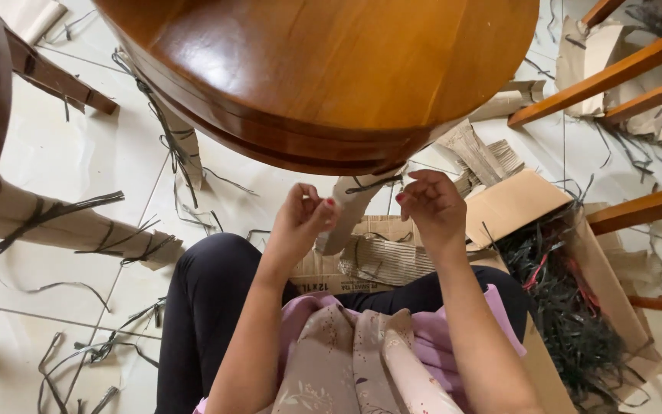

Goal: Wrapping wooden stool legs with protective cardboard and securing them with plastic ties.

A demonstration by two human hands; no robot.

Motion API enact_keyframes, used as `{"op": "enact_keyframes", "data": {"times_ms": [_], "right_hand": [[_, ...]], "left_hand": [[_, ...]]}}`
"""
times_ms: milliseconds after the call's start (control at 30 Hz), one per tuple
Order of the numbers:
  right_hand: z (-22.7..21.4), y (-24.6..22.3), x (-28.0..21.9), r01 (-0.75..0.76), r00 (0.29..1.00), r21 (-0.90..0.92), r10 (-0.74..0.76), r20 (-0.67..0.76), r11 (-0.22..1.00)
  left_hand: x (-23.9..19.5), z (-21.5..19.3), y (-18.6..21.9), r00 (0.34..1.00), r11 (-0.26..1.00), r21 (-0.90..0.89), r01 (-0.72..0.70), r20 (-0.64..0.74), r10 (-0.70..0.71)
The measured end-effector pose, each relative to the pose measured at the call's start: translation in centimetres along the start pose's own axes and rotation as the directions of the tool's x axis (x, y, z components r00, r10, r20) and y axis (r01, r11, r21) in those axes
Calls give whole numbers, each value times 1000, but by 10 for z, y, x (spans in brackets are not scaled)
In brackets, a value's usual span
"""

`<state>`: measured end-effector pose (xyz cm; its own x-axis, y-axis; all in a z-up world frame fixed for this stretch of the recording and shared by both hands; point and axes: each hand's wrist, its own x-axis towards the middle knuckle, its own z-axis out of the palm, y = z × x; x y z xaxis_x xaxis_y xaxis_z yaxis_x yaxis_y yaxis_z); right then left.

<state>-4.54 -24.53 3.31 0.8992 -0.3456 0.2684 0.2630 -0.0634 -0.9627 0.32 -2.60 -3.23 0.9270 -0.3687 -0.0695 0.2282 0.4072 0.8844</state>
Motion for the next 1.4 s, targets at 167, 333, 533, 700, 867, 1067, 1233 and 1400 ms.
{"op": "enact_keyframes", "data": {"times_ms": [167,333,533,700,867,1067,1233,1400], "right_hand": [[-67,44,-40,-264,938,-481,339,76,836],[-111,91,-83,-245,789,-830,601,129,501],[-121,121,-75,-86,654,-870,686,317,485],[-122,169,-63,17,722,-947,651,233,319],[-82,153,-34,-80,767,-919,613,190,386],[-82,230,-24,-24,849,-896,482,216,444],[-86,190,-20,-16,969,-787,203,139,616],[-96,95,-21,-384,863,-466,489,125,797]], "left_hand": [[-31,14,-33,885,562,826,48,226,-408],[-42,70,-87,711,353,934,-55,285,-643],[-87,85,-230,727,86,884,-460,431,-534],[-94,103,-249,861,-128,875,-467,416,-292],[-88,88,-281,862,-164,847,-505,485,-146],[-79,89,-216,836,11,887,-462,440,-328],[-51,65,-131,772,170,964,-202,264,-578],[-26,32,-80,907,224,971,-79,163,-389]]}}
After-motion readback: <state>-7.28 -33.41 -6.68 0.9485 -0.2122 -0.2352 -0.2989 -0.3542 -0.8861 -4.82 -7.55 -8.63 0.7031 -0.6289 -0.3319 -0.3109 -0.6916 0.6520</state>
